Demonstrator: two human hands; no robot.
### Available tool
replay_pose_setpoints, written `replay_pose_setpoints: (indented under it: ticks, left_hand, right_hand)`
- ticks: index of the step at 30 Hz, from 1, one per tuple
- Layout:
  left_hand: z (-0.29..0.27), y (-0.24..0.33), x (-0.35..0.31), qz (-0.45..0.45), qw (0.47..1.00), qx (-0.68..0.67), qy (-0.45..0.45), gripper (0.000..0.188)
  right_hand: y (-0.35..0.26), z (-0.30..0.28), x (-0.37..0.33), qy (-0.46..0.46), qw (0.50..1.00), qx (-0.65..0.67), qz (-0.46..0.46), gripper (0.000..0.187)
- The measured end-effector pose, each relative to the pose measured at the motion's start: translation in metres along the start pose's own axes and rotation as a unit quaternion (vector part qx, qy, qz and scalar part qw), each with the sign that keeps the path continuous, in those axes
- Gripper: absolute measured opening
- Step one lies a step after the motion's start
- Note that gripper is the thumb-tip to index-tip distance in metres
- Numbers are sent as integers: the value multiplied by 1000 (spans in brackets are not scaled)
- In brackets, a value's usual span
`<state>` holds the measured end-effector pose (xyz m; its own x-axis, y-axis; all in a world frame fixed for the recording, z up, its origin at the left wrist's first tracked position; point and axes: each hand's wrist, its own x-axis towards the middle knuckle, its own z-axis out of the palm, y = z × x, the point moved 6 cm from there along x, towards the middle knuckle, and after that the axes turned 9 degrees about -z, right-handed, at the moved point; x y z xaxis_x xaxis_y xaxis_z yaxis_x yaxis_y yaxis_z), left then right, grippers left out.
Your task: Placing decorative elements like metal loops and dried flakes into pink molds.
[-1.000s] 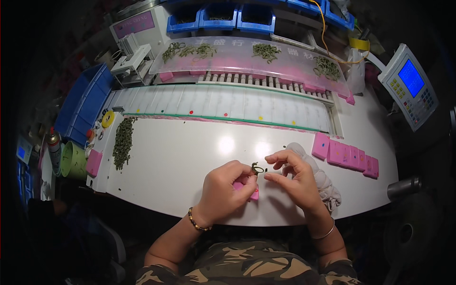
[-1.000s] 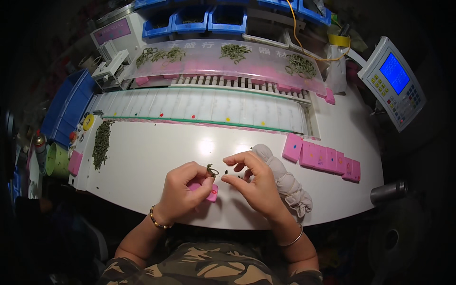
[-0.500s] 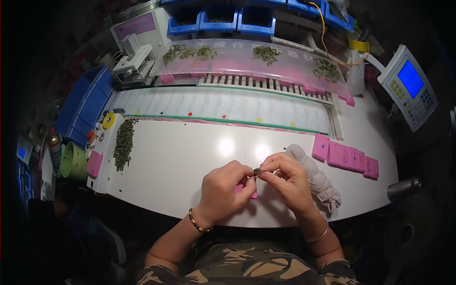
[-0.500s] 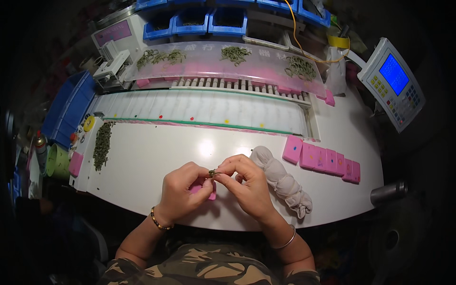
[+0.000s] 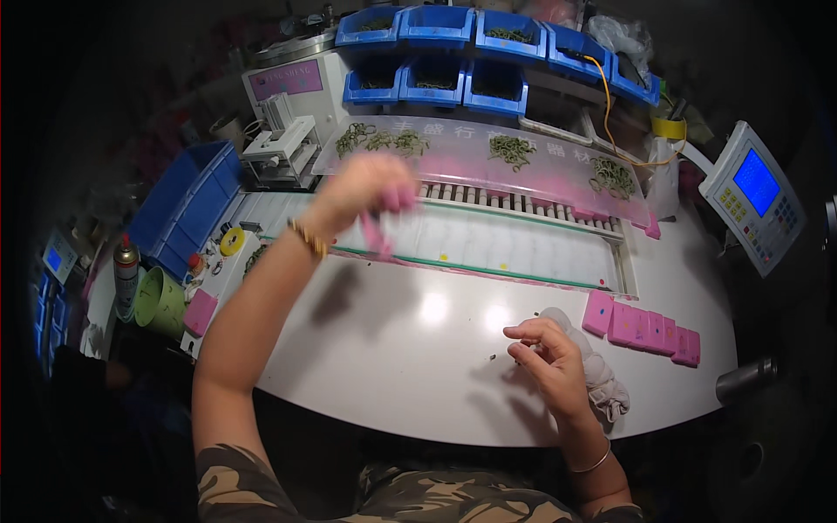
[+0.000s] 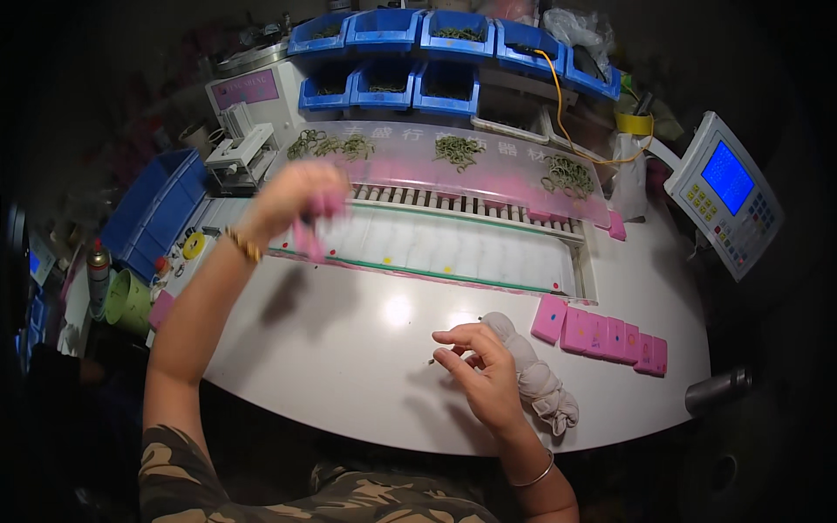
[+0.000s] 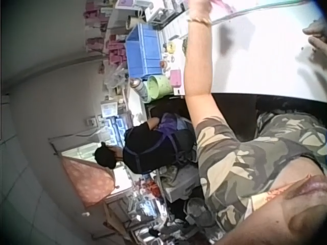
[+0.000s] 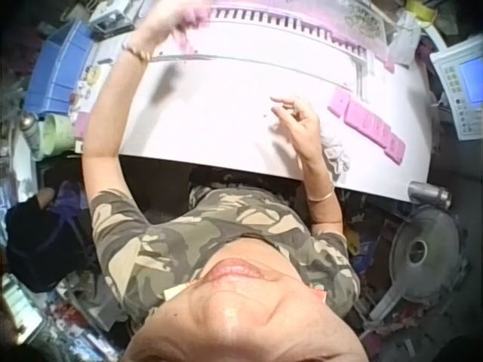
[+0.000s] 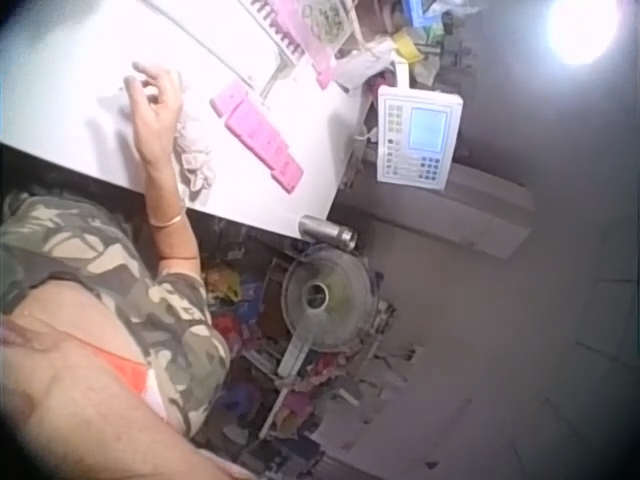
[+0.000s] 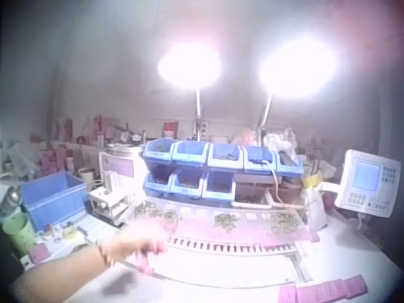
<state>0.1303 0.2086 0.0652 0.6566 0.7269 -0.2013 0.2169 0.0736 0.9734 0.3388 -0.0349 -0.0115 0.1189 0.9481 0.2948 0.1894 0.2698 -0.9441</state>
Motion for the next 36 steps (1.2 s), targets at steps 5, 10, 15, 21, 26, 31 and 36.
replay_pose_setpoints:
  ticks: [5,10,15,21,26,31,36]
  left_hand:
    - [-4,33,30,44,978,-129,154,32]
    - [101,-39,24,-13,974,-224,34,36]
    - [181,-85,-12,-68,944,-323,-23,38]
    - [200,-91,-41,-62,916,-391,-59,45]
    - [202,-96,-45,-80,921,-375,-62,65]
    - [197,-98,-43,-68,899,-430,-44,72]
    - [185,-90,-47,-8,975,-211,70,78]
  right_hand:
    - [-4,2,-1,-5,999,-31,0,20]
    - [-9,-8,-7,31,997,-66,-34,33]
    - [-45,22,-2,-62,925,-281,-247,50]
    - [-47,23,-1,-40,894,-322,-308,36]
    - [-46,28,-8,-41,870,-370,-323,38]
    - [-47,42,-21,-59,830,-418,-364,40]
    - [-46,1,-24,-98,900,-317,-283,64]
